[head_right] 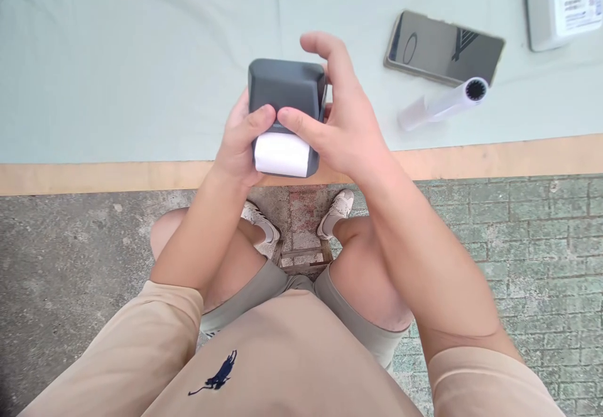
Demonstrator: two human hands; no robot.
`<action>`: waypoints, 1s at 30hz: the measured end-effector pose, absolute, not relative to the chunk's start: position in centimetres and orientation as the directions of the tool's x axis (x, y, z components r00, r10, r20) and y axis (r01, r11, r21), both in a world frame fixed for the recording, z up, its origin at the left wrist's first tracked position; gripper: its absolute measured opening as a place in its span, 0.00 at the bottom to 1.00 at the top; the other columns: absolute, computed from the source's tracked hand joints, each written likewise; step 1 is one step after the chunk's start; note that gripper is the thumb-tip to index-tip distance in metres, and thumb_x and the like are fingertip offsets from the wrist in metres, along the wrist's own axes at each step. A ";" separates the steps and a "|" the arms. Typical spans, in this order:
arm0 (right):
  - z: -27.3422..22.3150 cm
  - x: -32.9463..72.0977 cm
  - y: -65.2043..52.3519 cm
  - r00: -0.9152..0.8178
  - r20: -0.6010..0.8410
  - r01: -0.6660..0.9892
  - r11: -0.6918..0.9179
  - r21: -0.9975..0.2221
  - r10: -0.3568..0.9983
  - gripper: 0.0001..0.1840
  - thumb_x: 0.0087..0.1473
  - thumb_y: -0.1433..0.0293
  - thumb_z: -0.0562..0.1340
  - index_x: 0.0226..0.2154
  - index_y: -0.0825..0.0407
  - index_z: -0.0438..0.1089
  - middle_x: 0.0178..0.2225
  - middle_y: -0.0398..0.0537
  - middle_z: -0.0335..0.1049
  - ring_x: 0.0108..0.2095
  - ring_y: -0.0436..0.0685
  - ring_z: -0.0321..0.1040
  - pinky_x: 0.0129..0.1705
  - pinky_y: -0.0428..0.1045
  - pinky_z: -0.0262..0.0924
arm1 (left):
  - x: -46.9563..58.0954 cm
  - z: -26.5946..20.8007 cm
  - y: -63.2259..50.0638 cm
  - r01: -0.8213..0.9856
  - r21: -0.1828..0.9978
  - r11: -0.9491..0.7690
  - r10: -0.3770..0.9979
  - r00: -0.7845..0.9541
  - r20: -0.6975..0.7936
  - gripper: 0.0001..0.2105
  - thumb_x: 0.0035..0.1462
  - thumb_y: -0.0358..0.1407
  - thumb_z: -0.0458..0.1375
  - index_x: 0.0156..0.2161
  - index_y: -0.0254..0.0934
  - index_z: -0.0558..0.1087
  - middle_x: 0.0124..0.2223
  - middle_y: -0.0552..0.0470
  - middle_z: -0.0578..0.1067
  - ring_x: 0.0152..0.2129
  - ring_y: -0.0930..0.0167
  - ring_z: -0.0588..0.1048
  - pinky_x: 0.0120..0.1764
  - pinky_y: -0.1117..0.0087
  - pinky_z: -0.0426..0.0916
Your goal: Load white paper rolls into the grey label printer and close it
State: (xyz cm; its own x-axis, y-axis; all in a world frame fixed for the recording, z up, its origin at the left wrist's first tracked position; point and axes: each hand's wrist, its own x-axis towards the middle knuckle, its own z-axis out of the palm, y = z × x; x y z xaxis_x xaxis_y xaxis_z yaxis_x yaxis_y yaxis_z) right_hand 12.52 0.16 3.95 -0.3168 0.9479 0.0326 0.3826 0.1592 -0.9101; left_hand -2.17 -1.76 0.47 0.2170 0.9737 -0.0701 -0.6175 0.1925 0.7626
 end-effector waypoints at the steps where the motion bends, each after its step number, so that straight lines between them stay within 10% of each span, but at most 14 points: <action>1: 3.7 12.5 0.2 -0.288 0.022 0.389 0.137 -0.911 0.957 0.33 0.47 0.61 0.66 0.52 0.43 0.52 0.48 0.45 0.62 0.38 0.49 0.67 0.34 0.44 0.66 | -2.2 0.5 -1.7 -0.632 0.747 0.207 0.970 0.230 -0.075 0.07 0.55 0.36 0.54 0.41 0.44 0.66 0.36 0.54 0.74 0.41 0.67 0.75 0.35 0.68 0.70; 14: 4.2 15.5 1.0 -0.461 -0.113 0.309 0.040 -0.950 0.880 0.42 0.40 0.66 0.70 0.55 0.42 0.51 0.57 0.50 0.54 0.41 0.50 0.68 0.42 0.47 0.70 | -2.0 -0.1 -1.1 -0.652 0.735 0.185 0.983 0.122 -0.139 0.10 0.54 0.32 0.45 0.33 0.38 0.69 0.27 0.53 0.70 0.50 0.66 0.71 0.48 0.65 0.70; 18: 4.4 15.1 1.1 -0.367 0.089 0.465 0.266 -0.845 0.926 0.39 0.33 0.57 0.73 0.49 0.43 0.60 0.52 0.46 0.61 0.46 0.55 0.66 0.35 0.47 0.70 | -1.9 0.0 -1.1 -0.631 0.754 0.184 0.983 0.114 -0.144 0.11 0.55 0.33 0.44 0.30 0.40 0.69 0.27 0.53 0.69 0.50 0.66 0.70 0.46 0.65 0.70; 23: 5.5 13.9 0.4 0.070 0.509 0.608 0.368 -0.704 0.858 0.16 0.59 0.55 0.52 0.28 0.47 0.62 0.24 0.43 0.59 0.25 0.49 0.60 0.31 0.50 0.61 | -2.2 -0.6 -0.9 -0.586 0.787 0.192 0.981 0.116 -0.154 0.10 0.54 0.33 0.46 0.28 0.47 0.68 0.29 0.52 0.70 0.46 0.66 0.67 0.41 0.68 0.68; 30: 6.8 13.9 0.4 -0.400 0.236 0.744 0.464 -0.480 0.886 0.06 0.51 0.68 0.59 0.34 0.47 0.69 0.35 0.40 0.71 0.25 0.47 0.61 0.31 0.49 0.57 | -2.1 -0.5 -1.3 -0.608 0.774 0.177 0.980 0.181 -0.082 0.12 0.57 0.43 0.49 0.41 0.40 0.67 0.35 0.51 0.71 0.49 0.61 0.70 0.47 0.60 0.69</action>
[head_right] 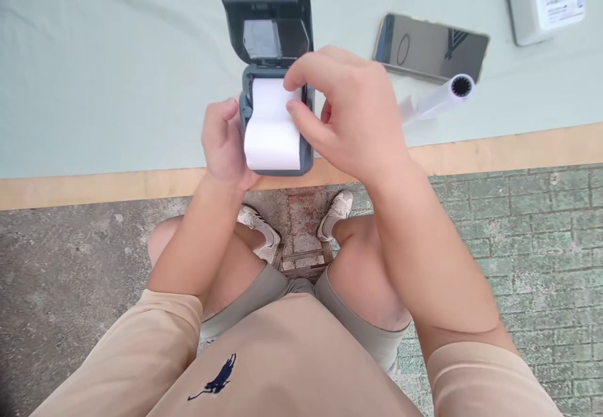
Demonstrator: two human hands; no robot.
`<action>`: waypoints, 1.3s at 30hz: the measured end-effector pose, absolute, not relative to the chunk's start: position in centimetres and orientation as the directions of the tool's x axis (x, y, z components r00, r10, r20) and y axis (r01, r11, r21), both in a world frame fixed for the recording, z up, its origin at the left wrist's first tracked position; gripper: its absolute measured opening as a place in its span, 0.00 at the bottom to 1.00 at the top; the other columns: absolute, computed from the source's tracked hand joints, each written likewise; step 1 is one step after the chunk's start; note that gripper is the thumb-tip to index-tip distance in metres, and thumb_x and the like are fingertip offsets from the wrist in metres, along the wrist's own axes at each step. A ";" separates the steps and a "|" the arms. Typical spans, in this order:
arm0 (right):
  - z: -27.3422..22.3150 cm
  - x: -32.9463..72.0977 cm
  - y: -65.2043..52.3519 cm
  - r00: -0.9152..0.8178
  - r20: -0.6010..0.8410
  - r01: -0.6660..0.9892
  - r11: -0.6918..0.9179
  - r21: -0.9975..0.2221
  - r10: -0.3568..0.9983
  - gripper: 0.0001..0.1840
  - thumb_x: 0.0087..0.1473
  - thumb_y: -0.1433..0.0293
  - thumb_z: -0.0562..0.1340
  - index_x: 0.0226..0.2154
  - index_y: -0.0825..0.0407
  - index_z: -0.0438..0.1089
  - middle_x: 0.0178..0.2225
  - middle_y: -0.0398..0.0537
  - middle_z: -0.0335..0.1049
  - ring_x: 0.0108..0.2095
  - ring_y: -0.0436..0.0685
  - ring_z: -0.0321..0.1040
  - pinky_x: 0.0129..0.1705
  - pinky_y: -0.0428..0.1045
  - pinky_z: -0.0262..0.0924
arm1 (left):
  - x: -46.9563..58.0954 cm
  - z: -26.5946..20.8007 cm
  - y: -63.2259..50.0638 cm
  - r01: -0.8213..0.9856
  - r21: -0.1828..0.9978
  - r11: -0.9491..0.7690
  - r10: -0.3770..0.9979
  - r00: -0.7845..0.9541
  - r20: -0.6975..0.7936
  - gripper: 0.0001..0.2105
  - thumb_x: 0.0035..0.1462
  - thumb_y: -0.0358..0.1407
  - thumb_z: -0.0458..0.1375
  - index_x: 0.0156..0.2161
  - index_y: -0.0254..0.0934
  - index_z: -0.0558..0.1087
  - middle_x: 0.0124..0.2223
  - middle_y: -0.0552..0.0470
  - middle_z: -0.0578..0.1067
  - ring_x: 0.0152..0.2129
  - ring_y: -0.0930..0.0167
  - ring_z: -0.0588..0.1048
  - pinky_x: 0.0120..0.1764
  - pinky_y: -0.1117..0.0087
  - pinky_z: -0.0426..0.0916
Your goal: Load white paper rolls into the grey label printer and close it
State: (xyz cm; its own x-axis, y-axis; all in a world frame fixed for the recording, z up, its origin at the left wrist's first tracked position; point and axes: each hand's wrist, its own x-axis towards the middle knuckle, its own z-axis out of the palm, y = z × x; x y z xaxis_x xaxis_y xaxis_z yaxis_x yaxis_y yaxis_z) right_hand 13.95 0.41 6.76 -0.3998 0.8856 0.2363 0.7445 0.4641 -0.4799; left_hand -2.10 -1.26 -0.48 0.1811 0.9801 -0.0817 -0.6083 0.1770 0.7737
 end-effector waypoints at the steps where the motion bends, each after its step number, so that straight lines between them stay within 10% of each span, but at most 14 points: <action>1: 6.8 13.9 0.4 -0.411 0.174 0.782 0.444 -0.437 0.895 0.08 0.50 0.67 0.59 0.36 0.46 0.70 0.37 0.41 0.71 0.26 0.48 0.61 0.32 0.49 0.56 | -2.0 -0.5 -1.3 -0.584 0.795 0.164 0.980 0.187 -0.064 0.12 0.55 0.43 0.52 0.43 0.40 0.66 0.36 0.52 0.71 0.48 0.62 0.71 0.47 0.60 0.69; 10: 7.8 12.3 0.2 -0.365 -0.165 0.931 0.360 -0.060 0.916 0.09 0.49 0.68 0.55 0.34 0.46 0.68 0.34 0.47 0.70 0.27 0.54 0.60 0.25 0.48 0.40 | -2.1 -2.2 -1.2 -0.405 0.908 0.110 0.973 0.231 -0.015 0.22 0.50 0.44 0.60 0.50 0.42 0.64 0.47 0.53 0.71 0.53 0.61 0.70 0.52 0.62 0.69; 17: 8.5 12.5 0.6 -0.404 -0.158 0.914 0.389 -0.116 0.901 0.05 0.44 0.69 0.56 0.29 0.48 0.65 0.33 0.45 0.69 0.31 0.55 0.62 0.26 0.50 0.45 | -2.0 -1.2 -1.4 -0.452 0.875 0.170 0.965 0.256 -0.055 0.23 0.49 0.48 0.61 0.48 0.41 0.65 0.44 0.52 0.72 0.53 0.57 0.71 0.50 0.58 0.71; 28: 8.6 17.4 -1.6 -0.171 0.249 0.710 0.295 -0.639 0.953 0.14 0.40 0.74 0.60 0.35 0.49 0.67 0.33 0.43 0.64 0.23 0.42 0.48 0.19 0.43 0.46 | -2.2 -0.9 -0.9 -0.611 0.772 0.177 0.979 0.189 -0.075 0.11 0.58 0.38 0.53 0.45 0.39 0.66 0.45 0.51 0.75 0.55 0.64 0.70 0.58 0.61 0.66; 39: 5.0 20.3 0.0 -0.208 -0.005 0.941 0.199 -0.275 0.978 0.19 0.45 0.66 0.60 0.43 0.43 0.67 0.28 0.45 0.69 0.31 0.56 0.65 0.32 0.52 0.56 | -2.1 -0.3 -0.7 -0.585 0.789 0.187 0.982 0.139 -0.129 0.09 0.58 0.39 0.51 0.43 0.40 0.67 0.43 0.52 0.76 0.50 0.67 0.73 0.56 0.64 0.67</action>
